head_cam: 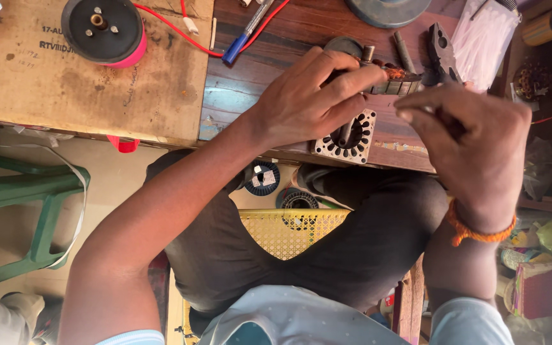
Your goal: The person sits at a workbench assembling an electric motor rotor. They insert copper wire coil windings one at a time into the slots of a laminated rotor core, press them into place by hand, then set the assembled rotor with its shaft onto a perforated metal plate and mark it with a marker.
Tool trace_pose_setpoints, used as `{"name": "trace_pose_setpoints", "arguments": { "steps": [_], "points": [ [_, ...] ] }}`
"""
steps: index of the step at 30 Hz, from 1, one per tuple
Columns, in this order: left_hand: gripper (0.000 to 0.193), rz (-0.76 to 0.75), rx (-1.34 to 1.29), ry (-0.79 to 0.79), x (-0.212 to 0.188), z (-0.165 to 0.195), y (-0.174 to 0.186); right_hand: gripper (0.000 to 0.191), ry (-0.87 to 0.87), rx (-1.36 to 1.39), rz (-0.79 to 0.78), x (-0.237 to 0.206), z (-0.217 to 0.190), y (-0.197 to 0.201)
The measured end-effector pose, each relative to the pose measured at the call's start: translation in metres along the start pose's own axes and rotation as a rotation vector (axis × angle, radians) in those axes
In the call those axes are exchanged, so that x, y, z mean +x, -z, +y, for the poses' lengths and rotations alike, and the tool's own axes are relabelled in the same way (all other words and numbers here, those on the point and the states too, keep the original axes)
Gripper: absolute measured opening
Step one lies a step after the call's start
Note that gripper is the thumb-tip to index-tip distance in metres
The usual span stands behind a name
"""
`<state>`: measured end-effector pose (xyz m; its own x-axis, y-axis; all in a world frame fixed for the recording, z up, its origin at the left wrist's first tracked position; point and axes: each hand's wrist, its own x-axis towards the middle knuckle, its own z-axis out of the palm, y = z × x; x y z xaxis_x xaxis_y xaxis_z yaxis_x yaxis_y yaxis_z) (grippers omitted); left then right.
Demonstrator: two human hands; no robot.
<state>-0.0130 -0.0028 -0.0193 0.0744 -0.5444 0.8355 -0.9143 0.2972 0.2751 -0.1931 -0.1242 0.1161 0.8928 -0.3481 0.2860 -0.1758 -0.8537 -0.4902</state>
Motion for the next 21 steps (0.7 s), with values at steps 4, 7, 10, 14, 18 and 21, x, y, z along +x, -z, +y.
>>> {"name": "trace_pose_setpoints", "arguments": {
  "steps": [4, 7, 10, 14, 18, 21],
  "points": [
    [0.031, 0.038, 0.175, -0.177, 0.001, 0.000, 0.002, 0.010, 0.065, -0.062, 0.009, 0.022, -0.004, -0.008],
    [0.026, 0.042, 0.165, -0.149, 0.001, 0.000, 0.002, 0.013, 0.138, -0.086, 0.023, 0.036, -0.003, -0.012],
    [0.030, 0.014, 0.124, -0.110, -0.001, -0.001, -0.003, 0.010, 0.043, -0.011, -0.021, 0.041, -0.001, -0.013],
    [0.037, -0.023, 0.202, -0.190, -0.005, -0.004, -0.006, 0.007, 0.015, 0.069, -0.084, 0.044, 0.005, -0.011],
    [0.045, -0.056, 0.225, -0.231, -0.002, -0.002, -0.015, 0.007, 0.016, 0.079, -0.109, 0.048, 0.017, -0.005],
    [0.050, -0.066, 0.206, -0.228, -0.001, 0.000, -0.016, 0.010, 0.011, 0.077, -0.165, 0.052, 0.024, -0.001]
  ]
}}
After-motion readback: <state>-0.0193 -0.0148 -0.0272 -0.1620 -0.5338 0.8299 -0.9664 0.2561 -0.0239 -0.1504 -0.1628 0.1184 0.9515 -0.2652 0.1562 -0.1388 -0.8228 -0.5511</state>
